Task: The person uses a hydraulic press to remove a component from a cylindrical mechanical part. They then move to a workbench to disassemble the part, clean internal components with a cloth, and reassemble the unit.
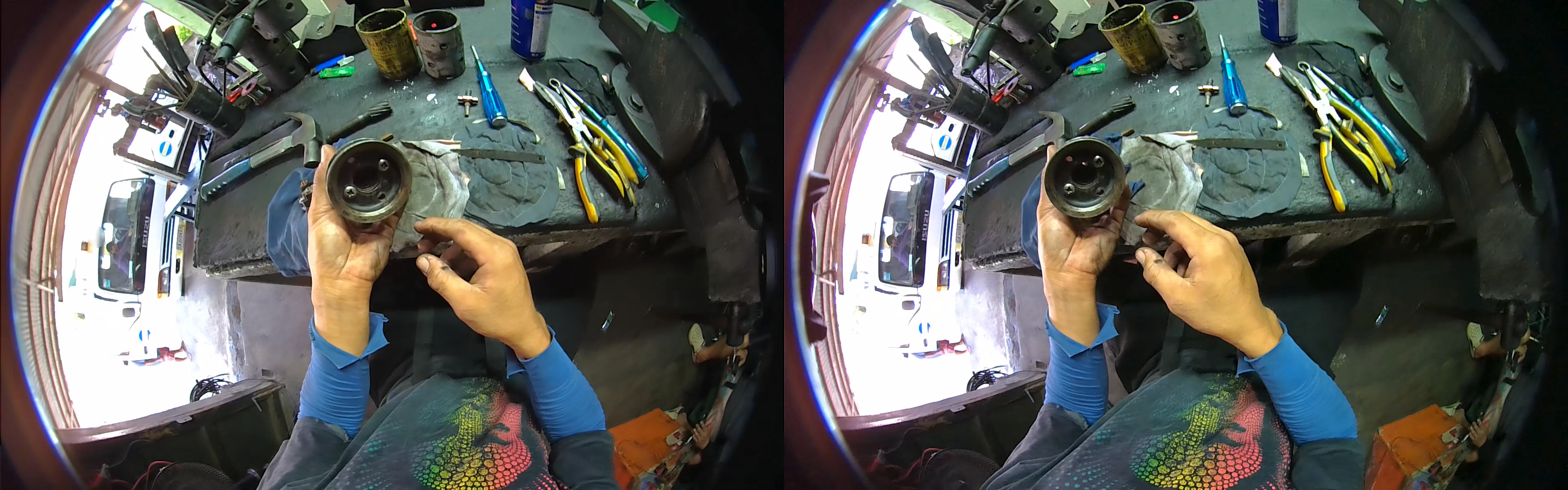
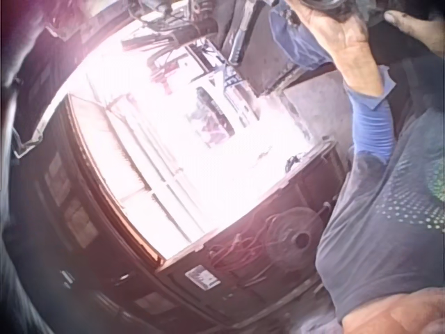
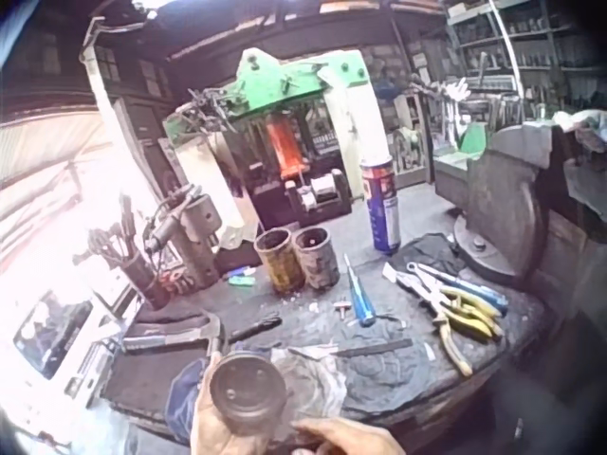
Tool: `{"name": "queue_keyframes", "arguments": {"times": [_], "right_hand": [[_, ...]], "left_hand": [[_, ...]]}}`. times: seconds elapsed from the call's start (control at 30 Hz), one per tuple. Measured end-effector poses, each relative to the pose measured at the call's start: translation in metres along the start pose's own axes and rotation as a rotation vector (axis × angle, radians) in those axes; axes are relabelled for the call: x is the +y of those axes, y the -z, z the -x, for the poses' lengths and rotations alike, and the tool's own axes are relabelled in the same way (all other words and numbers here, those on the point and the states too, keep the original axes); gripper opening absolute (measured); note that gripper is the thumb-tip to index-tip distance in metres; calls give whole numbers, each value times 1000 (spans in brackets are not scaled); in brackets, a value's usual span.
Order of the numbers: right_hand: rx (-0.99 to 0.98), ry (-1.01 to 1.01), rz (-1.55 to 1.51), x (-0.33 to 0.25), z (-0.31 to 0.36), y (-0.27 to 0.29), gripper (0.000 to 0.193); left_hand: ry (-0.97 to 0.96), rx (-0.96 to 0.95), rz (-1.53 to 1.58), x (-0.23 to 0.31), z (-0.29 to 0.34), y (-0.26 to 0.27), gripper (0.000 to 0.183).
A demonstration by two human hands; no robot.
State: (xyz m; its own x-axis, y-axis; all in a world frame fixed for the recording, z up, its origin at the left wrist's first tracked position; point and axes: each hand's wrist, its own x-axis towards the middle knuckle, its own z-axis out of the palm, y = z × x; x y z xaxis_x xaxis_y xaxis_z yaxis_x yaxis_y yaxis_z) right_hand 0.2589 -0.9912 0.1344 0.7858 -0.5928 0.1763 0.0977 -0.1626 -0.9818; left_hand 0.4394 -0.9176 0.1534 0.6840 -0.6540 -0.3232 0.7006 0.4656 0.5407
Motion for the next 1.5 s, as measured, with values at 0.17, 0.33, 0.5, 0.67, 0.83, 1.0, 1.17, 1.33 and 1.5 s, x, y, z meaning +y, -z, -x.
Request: {"name": "queue_keyframes", "arguments": {"times": [0.17,0.33,0.5,0.67,0.83,1.0,1.17,1.33,1.5], "right_hand": [[44,41,-9,7,3,-3,35],[63,73,3,16,7,-5,32],[32,5,-3,21,14,5,28],[23,-90,-35,25,21,10,27],[1,-126,-58,29,24,3,28],[-11,-138,-42,37,26,-2,26],[-12,-49,12,55,29,0,30],[-11,-75,-77,50,24,0,23],[107,31,11,74,32,-3,25]], "left_hand": [[-34,150,-33,3,0,9,39],[27,156,77,6,-2,20,42],[72,127,147,-5,9,25,43],[102,124,128,-13,25,22,41],[100,143,142,-16,32,24,40],[91,181,137,-18,27,21,36],[24,77,-11,-13,12,29,29],[-439,-119,-662,-1,0,39,50],[-1148,42,-1300,-15,2,-6,54]]}}
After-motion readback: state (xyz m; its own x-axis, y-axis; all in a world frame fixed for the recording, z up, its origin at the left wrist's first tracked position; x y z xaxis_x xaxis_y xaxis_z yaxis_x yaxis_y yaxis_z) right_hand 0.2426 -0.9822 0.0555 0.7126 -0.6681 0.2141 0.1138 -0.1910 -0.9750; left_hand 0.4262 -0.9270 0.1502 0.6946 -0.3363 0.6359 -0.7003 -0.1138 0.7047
